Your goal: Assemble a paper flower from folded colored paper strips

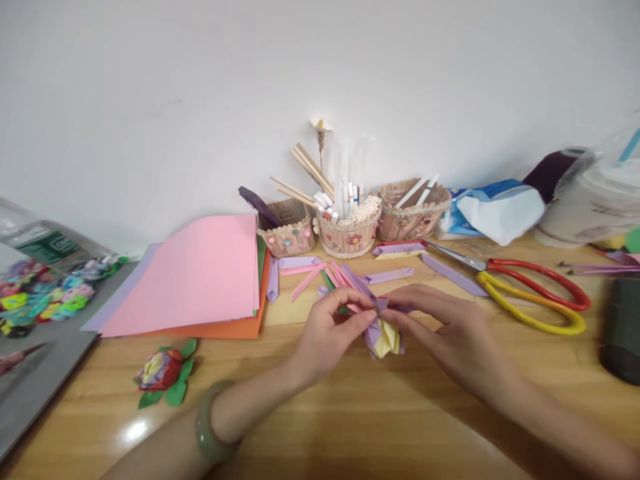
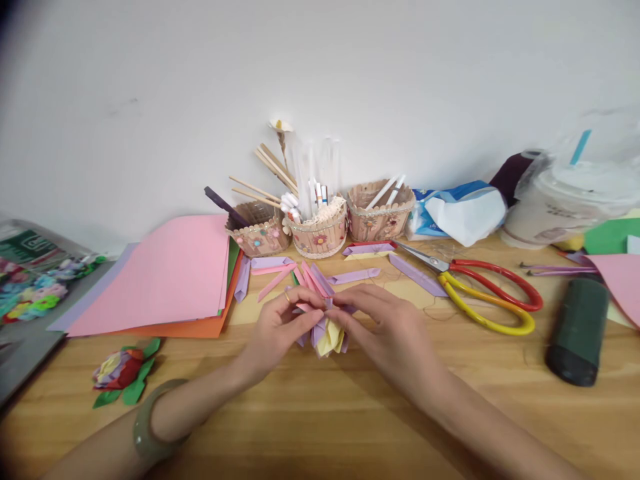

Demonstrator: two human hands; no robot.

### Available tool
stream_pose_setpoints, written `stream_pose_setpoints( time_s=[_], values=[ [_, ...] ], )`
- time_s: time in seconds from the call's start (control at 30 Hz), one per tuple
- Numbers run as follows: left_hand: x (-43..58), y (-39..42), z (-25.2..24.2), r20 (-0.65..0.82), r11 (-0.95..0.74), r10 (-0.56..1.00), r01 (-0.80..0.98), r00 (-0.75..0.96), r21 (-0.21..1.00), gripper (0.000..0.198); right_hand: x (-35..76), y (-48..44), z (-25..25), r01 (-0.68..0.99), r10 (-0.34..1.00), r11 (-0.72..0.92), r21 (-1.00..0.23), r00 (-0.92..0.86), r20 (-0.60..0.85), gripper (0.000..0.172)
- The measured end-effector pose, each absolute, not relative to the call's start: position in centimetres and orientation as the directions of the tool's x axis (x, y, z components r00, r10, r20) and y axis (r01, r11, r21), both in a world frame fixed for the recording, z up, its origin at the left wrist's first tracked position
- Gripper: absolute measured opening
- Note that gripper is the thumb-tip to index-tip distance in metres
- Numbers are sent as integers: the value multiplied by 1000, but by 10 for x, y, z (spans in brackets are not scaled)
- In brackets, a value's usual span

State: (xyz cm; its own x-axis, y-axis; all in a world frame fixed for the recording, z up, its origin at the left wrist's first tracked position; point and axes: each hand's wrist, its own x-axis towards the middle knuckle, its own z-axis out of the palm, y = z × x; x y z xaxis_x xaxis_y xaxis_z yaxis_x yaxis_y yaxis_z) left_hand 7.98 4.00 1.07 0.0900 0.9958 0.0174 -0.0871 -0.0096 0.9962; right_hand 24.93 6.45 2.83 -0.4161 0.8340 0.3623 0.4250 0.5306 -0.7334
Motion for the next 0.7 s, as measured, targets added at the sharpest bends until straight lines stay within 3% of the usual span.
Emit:
stream_pose_setpoints(
  time_s=[0.1, 0.3, 0.57, 0.7],
  values=[
    [85, 35, 16, 75, -75, 996, -4, 57, 997, 8, 251, 63, 25, 477, 742, 670, -569, -409, 531, 10],
    [85, 33, 16, 109, -111, 993, 35, 55, 993, 10, 251, 63, 27, 534, 576, 788, -308, -460, 676, 7],
    [81, 33, 11, 207, -209, 972, 10, 111, 978, 8, 252, 59, 28, 555, 503, 813, -178, -515, 694, 7],
    [79, 34, 8, 271, -273, 953, -6, 138, 962, 6, 252, 58, 29, 540, 476, 825, -168, -502, 722, 10]
  ],
)
